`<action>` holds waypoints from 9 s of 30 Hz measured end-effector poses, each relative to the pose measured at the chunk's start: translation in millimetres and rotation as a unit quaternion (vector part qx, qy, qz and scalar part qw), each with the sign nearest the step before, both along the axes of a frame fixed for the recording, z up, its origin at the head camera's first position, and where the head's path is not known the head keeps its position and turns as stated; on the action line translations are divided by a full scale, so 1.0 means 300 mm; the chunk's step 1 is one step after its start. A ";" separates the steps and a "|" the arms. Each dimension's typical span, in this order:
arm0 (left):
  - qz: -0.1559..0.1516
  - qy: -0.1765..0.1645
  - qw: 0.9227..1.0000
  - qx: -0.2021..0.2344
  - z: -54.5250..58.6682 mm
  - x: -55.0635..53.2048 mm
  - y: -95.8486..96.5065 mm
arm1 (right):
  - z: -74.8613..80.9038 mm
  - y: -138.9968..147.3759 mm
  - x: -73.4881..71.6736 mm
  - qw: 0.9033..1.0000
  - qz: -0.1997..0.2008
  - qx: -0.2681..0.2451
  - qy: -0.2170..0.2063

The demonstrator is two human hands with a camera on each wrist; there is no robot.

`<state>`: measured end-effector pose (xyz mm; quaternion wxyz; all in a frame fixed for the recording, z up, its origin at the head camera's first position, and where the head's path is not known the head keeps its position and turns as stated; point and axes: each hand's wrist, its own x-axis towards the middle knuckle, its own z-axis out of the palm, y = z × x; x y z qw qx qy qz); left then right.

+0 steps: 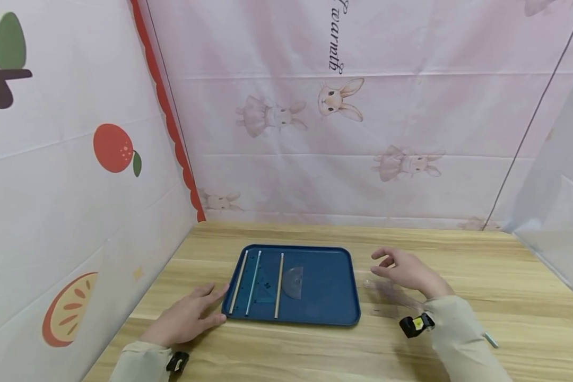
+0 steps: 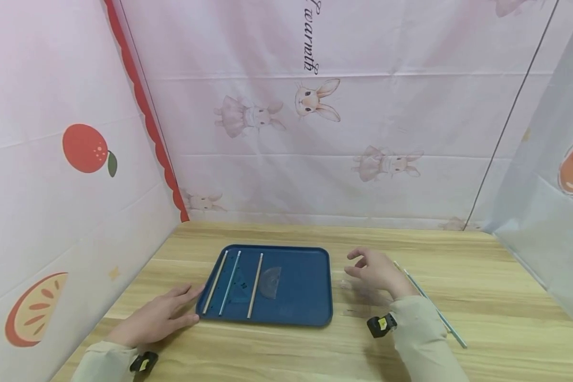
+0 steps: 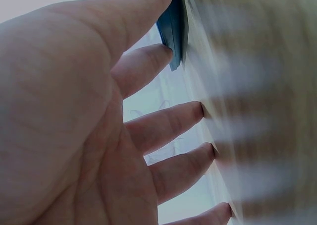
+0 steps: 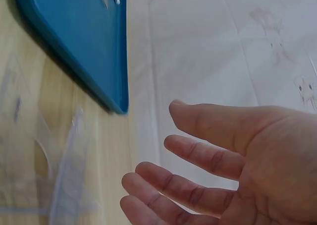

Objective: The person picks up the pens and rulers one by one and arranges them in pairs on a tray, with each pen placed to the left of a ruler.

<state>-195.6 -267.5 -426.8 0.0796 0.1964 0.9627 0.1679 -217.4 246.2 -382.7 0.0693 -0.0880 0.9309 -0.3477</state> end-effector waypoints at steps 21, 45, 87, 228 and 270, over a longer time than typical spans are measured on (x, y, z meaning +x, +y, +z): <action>0.001 0.000 1.000 -0.002 0.010 0.005 0.002 | -0.032 0.258 -0.006 0.995 -0.061 0.081 0.025; 0.005 -0.001 1.000 0.002 0.010 0.007 0.006 | -0.081 0.351 0.010 0.991 -0.058 0.116 0.028; -0.001 0.000 1.000 0.000 0.006 0.008 0.000 | -0.091 0.282 0.011 0.984 -0.095 0.150 0.011; 0.037 -0.025 0.999 -0.005 0.014 0.005 0.011 | -0.047 -0.387 -0.153 0.998 -0.001 -0.066 -0.008; 0.025 -0.014 1.000 -0.003 -0.003 -0.001 0.002 | -0.092 -0.588 -0.184 0.998 0.009 0.020 -0.061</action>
